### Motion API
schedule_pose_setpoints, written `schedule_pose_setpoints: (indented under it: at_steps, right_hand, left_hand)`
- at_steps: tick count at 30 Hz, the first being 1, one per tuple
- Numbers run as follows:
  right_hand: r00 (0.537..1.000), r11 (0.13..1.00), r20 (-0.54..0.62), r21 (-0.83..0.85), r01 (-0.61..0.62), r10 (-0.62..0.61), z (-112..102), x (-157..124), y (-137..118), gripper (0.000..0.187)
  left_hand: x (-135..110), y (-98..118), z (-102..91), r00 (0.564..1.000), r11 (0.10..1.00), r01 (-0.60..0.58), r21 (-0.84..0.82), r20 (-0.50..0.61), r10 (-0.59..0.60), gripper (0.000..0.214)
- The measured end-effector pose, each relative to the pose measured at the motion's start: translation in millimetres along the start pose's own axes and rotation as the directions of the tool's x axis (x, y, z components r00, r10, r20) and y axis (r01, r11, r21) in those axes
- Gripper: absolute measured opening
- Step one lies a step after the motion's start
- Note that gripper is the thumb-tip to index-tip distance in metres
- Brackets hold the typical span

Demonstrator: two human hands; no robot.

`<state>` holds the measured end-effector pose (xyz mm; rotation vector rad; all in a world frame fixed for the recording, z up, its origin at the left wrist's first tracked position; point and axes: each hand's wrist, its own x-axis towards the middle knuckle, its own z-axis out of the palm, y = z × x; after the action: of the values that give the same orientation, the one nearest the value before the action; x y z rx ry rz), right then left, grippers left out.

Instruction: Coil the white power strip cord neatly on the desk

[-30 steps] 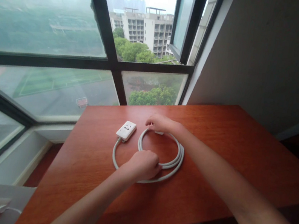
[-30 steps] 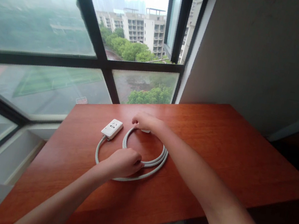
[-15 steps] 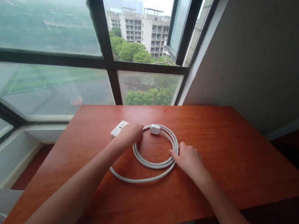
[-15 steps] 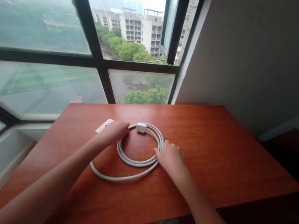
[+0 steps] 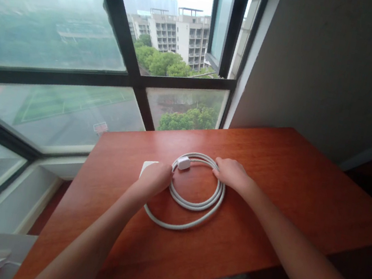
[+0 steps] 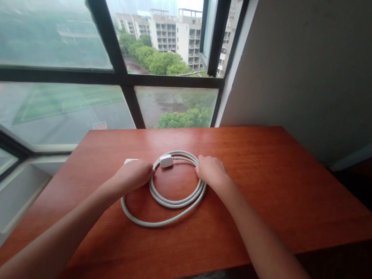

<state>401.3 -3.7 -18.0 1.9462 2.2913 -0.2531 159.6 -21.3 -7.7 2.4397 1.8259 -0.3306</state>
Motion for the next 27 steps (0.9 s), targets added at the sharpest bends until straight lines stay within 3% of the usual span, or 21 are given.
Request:
schedule_pose_setpoints:
  at_steps: [3, 5, 9, 12, 15, 17, 22, 27]
  right_hand:
    - [1.0, 0.999, -0.008, -0.042, 0.024, -0.025, -4.6, 9.8, -2.0, 0.029]
    - [0.999, 0.998, -0.018, -0.043, 0.041, -0.042, -4.0, 11.4, -1.5, 0.029]
    - [0.996, 0.998, -0.06, -0.015, 0.065, -0.066, 3.8, 6.8, 5.1, 0.031]
    - [0.992, 0.996, -0.091, 0.009, 0.092, -0.09, 10.7, 4.3, 11.4, 0.03]
    - [0.986, 0.99, -0.111, 0.043, 0.131, -0.125, 15.6, 5.7, 16.4, 0.029]
    - [0.982, 0.986, -0.127, 0.068, 0.153, -0.143, 17.7, 7.2, 18.7, 0.029]
    - [0.97, 0.971, -0.145, 0.109, 0.212, -0.196, 19.4, 7.6, 20.9, 0.03]
    - [0.962, 0.962, -0.146, 0.115, 0.248, -0.23, 19.3, 6.4, 20.1, 0.034]
  left_hand:
    - [-11.2, -0.7, -5.9, 0.999, 0.999, -0.038, -0.03, 0.014, 0.039, 0.037]
    - [-18.7, -6.4, -8.6, 0.997, 0.998, -0.039, -0.057, -0.061, 0.036, 0.037]
    - [-30.7, -22.1, -5.3, 0.944, 0.978, 0.209, -0.023, -0.255, -0.208, 0.039]
    - [-34.7, -27.8, 0.2, 0.928, 0.94, 0.341, -0.022, -0.155, -0.34, 0.055]
    - [-33.4, -26.8, 1.7, 0.945, 0.944, 0.323, -0.072, -0.028, -0.326, 0.059]
    - [-29.8, -24.9, 0.5, 0.952, 0.949, 0.302, -0.087, -0.024, -0.305, 0.054]
    - [-19.9, -20.0, -7.6, 0.936, 0.952, 0.292, -0.094, -0.177, -0.305, 0.042]
    - [-19.8, -9.2, -21.5, 0.89, 0.967, 0.239, -0.093, -0.377, -0.256, 0.044]
